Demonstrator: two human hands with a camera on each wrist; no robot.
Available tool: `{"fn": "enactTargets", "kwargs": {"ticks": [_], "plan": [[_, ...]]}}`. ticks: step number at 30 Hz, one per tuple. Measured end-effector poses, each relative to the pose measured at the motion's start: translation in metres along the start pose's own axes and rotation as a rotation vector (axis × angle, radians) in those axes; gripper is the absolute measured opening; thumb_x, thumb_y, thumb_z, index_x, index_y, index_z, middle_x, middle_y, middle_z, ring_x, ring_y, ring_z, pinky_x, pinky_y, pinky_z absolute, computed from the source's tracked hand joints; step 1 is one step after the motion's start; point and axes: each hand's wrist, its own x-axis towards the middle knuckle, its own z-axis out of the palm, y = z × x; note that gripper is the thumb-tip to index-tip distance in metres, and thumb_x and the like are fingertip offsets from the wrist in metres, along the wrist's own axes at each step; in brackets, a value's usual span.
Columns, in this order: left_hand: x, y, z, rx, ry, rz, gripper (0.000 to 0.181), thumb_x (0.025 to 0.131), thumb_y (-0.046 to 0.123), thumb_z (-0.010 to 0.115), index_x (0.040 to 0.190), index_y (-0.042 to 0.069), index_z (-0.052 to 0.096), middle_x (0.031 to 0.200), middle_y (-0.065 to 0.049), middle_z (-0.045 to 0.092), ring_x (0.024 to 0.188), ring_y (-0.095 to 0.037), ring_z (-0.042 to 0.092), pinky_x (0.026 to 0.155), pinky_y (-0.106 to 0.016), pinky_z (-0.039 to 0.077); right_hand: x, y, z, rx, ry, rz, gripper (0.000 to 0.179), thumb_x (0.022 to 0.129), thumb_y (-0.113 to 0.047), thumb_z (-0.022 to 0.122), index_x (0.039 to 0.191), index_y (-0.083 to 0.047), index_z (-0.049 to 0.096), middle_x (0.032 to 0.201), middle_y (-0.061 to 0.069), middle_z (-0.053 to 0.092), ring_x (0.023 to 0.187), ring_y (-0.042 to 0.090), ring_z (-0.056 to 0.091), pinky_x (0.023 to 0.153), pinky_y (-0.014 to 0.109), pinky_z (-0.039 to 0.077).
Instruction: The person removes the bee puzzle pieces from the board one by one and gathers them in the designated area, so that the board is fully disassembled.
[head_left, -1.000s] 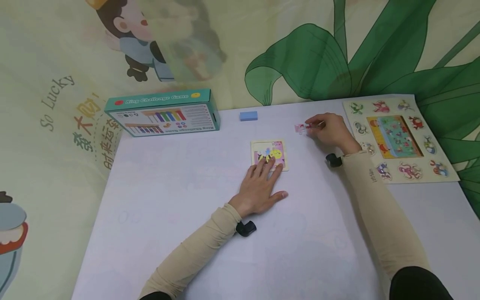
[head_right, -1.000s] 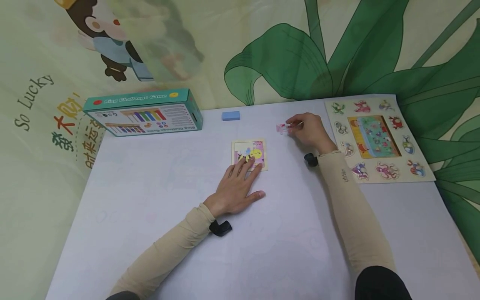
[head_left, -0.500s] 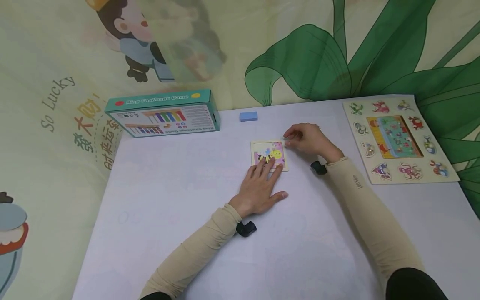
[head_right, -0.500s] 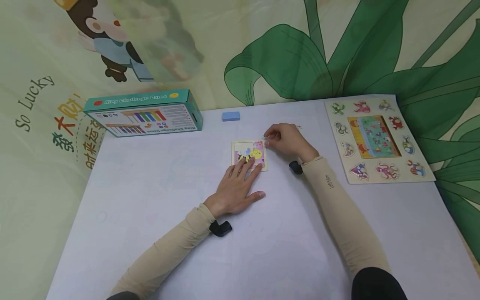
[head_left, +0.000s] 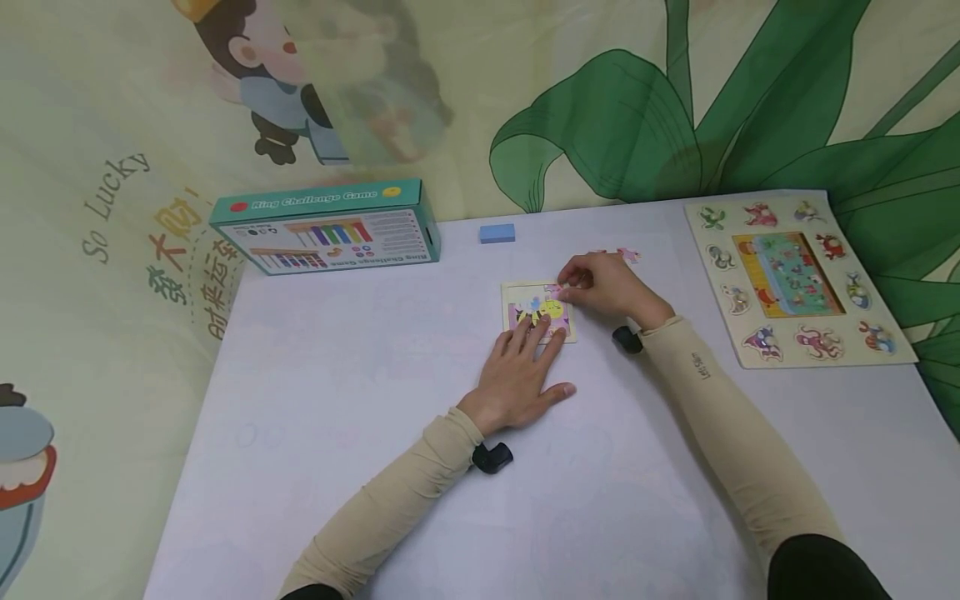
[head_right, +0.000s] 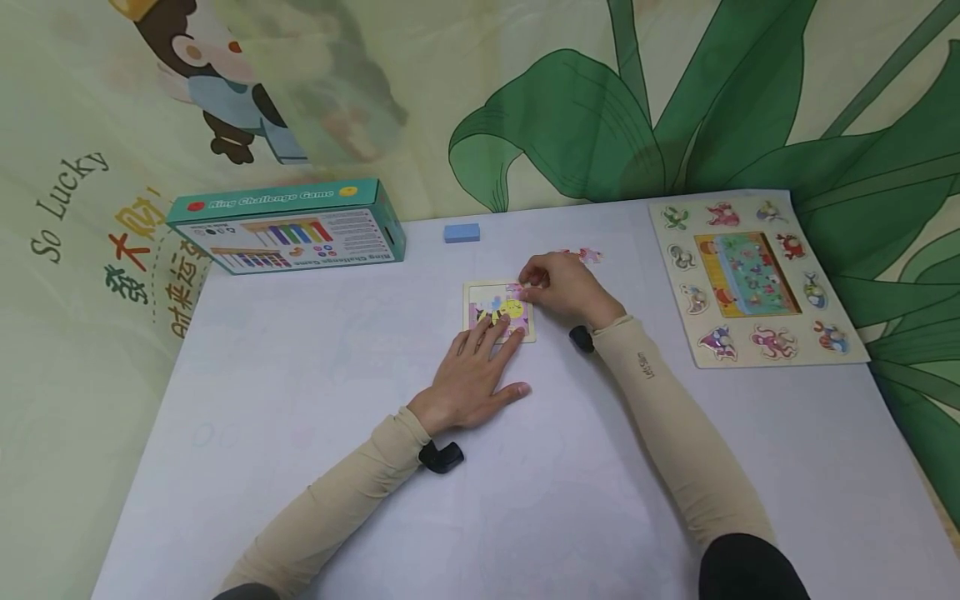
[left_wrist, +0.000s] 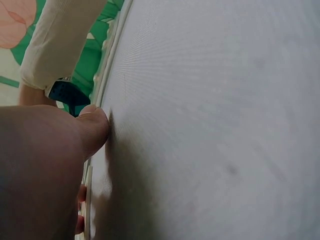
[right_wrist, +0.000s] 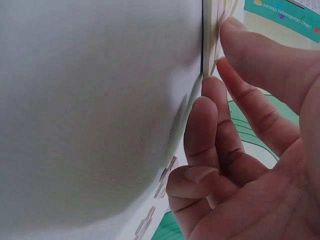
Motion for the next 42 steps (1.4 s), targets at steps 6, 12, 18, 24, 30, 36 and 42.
{"fn": "enactTargets", "kwargs": {"ticks": [6,12,18,24,30,36,42], "plan": [[-0.0005,0.0004,0.0004,-0.002,-0.008,0.002,0.082,0.108,0.067,0.037,0.172,0.021,0.015,0.181,-0.009,0.005,0.167,-0.033,0.003,0.133,-0.051,0.013,-0.0004,-0.0002,0.0023,-0.011,0.006,0.003,0.024,0.093,-0.016,0.084,0.112,-0.003,0.076,0.099,0.014,0.071,0.091,0.028,0.057,0.081,0.038,0.044],[-0.0004,0.0008,0.0,0.0,-0.003,0.002,0.082,0.108,0.066,0.038,0.172,0.02,0.016,0.18,-0.01,0.006,0.167,-0.035,0.003,0.133,-0.051,0.013,0.0001,-0.0011,0.002,-0.035,0.024,-0.007,0.022,0.092,-0.015,0.084,0.111,-0.004,0.081,0.101,0.013,0.076,0.091,0.028,0.059,0.082,0.04,0.043],[0.0002,0.0009,-0.0002,-0.005,-0.001,0.005,0.082,0.108,0.066,0.037,0.172,0.02,0.016,0.18,-0.01,0.006,0.167,-0.035,0.003,0.133,-0.052,0.013,-0.0011,-0.0014,0.0001,-0.024,0.046,0.001,0.023,0.089,-0.013,0.087,0.11,-0.006,0.084,0.104,0.012,0.078,0.093,0.027,0.062,0.081,0.039,0.046],[0.0016,0.0006,-0.0001,-0.009,-0.008,0.001,0.082,0.108,0.067,0.037,0.173,0.02,0.014,0.181,-0.01,0.004,0.167,-0.035,0.001,0.133,-0.052,0.012,-0.0007,-0.0006,-0.0009,-0.014,0.054,-0.005,0.023,0.088,-0.011,0.088,0.11,-0.006,0.084,0.107,0.013,0.079,0.098,0.028,0.067,0.085,0.042,0.049],[0.0021,-0.0006,-0.0002,-0.013,-0.003,0.001,0.082,0.108,0.066,0.038,0.172,0.02,0.015,0.18,-0.01,0.006,0.167,-0.035,0.002,0.133,-0.052,0.013,0.0026,-0.001,-0.0005,-0.003,0.041,0.019,0.024,0.088,-0.012,0.088,0.111,-0.004,0.083,0.105,0.014,0.078,0.093,0.028,0.062,0.081,0.039,0.046],[0.0013,-0.0002,0.0006,-0.004,-0.004,0.001,0.082,0.108,0.067,0.038,0.172,0.021,0.015,0.181,-0.009,0.005,0.167,-0.035,0.003,0.133,-0.051,0.013,0.0033,-0.0005,0.0022,0.019,0.02,0.04,0.025,0.09,-0.011,0.087,0.112,-0.004,0.079,0.105,0.015,0.075,0.091,0.029,0.061,0.081,0.037,0.047],[0.0004,0.0005,0.0006,0.007,-0.004,0.004,0.083,0.108,0.067,0.037,0.173,0.021,0.014,0.181,-0.009,0.004,0.167,-0.035,0.003,0.133,-0.051,0.013,0.0026,0.0011,0.0031,0.029,0.006,0.028,0.024,0.092,-0.01,0.084,0.112,-0.003,0.076,0.107,0.016,0.072,0.093,0.03,0.062,0.083,0.039,0.05]]}}
